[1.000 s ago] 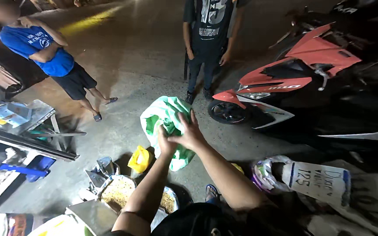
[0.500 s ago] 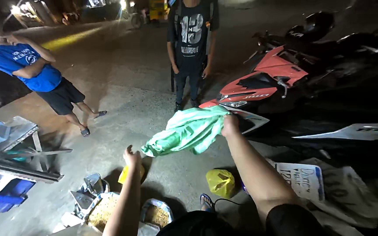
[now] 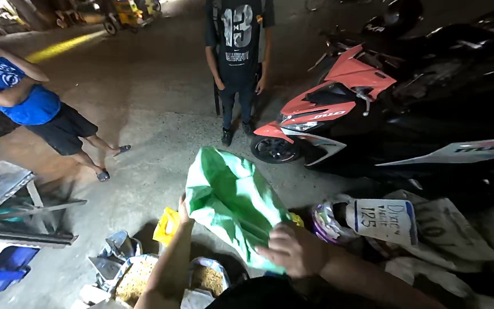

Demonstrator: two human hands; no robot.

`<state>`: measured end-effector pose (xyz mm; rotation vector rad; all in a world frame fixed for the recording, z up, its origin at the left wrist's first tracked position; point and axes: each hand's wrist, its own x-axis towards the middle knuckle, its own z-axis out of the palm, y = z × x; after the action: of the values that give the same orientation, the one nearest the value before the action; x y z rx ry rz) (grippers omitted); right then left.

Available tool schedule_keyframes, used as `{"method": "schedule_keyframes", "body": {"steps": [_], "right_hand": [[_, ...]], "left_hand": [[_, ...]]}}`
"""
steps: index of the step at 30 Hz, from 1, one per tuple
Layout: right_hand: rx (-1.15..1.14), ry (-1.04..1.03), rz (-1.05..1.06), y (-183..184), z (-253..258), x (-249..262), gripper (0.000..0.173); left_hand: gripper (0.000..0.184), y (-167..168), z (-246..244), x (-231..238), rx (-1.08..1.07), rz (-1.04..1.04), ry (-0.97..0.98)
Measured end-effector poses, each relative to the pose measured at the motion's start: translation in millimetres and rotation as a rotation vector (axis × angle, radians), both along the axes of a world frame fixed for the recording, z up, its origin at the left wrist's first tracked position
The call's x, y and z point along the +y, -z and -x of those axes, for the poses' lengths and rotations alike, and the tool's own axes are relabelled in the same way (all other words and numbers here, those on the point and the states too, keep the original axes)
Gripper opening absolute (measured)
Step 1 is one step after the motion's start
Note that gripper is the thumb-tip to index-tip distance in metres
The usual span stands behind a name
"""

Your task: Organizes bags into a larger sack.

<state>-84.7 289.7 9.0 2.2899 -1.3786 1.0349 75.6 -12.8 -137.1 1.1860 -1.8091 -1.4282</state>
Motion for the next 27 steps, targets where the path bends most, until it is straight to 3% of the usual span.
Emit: {"method": "schedule_keyframes", "body": {"steps": [3, 5, 7, 10, 12, 13, 14, 15, 16, 18, 20, 21, 22, 24, 26, 27], "right_hand": [[0.204, -0.169, -0.06, -10, -10, 13, 0.021], [0.251, -0.2, -0.128, 1, -15, 13, 0.021], [0.263, -0.195, -0.194, 24, -15, 9, 0.02], [0.16, -0.2, -0.265, 46, -25, 2, 0.016], [0.11, -0.132, -0.447, 38, -40, -1, 0.009], [0.061, -0.113, -0.633, 24, -44, 0, 0.021], [-0.015, -0.134, -0.864, 4, -42, 2, 0.046], [-0.13, -0.197, -1.019, -17, -32, 6, 0.065], [-0.305, -0.282, -1.036, -35, -16, 15, 0.068], [-0.842, -0.275, -0.638, -47, 14, 32, 0.054], [-1.281, 0.092, -0.147, -36, 42, 15, 0.063], [-1.373, 0.218, -0.073, -20, 59, 1, 0.075], [-1.481, 0.302, -0.113, -3, 67, -16, 0.079], [-1.771, 0.385, -0.293, 14, 50, -59, 0.058], [-1.987, 0.287, -0.432, 22, 26, -91, 0.047], [-2.053, 0.228, -0.5, 26, 19, -101, 0.037]], "left_hand": [[0.027, -73, -17, -7, -0.31, -0.216, 0.464], [0.02, -60, -24, -4, 0.035, -0.374, 0.526], [0.031, -39, -22, -2, 0.35, -0.535, 0.431], [0.042, -48, -11, 23, 0.683, -0.719, 0.441], [0.034, -65, 2, 39, 0.825, -0.711, 0.813], [0.033, -75, 11, 44, 0.861, -0.655, 0.989], [0.035, -85, 18, 46, 0.881, -0.606, 1.091], [0.037, -93, 23, 44, 0.883, -0.565, 1.145], [0.037, -99, 23, 39, 0.883, -0.542, 1.157], [0.037, -99, 15, 22, 0.938, -0.522, 1.121], [0.034, -97, 3, 8, 1.077, -0.51, 1.089], [0.033, -97, -3, 6, 1.152, -0.496, 1.058], [0.03, -98, -7, 7, 1.212, -0.467, 0.996], [0.025, -95, -8, 16, 1.24, -0.407, 0.809], [0.026, -78, -2, 16, 1.068, -0.469, 0.648], [0.032, -70, 1, 14, 0.879, -0.508, 0.526]]}}
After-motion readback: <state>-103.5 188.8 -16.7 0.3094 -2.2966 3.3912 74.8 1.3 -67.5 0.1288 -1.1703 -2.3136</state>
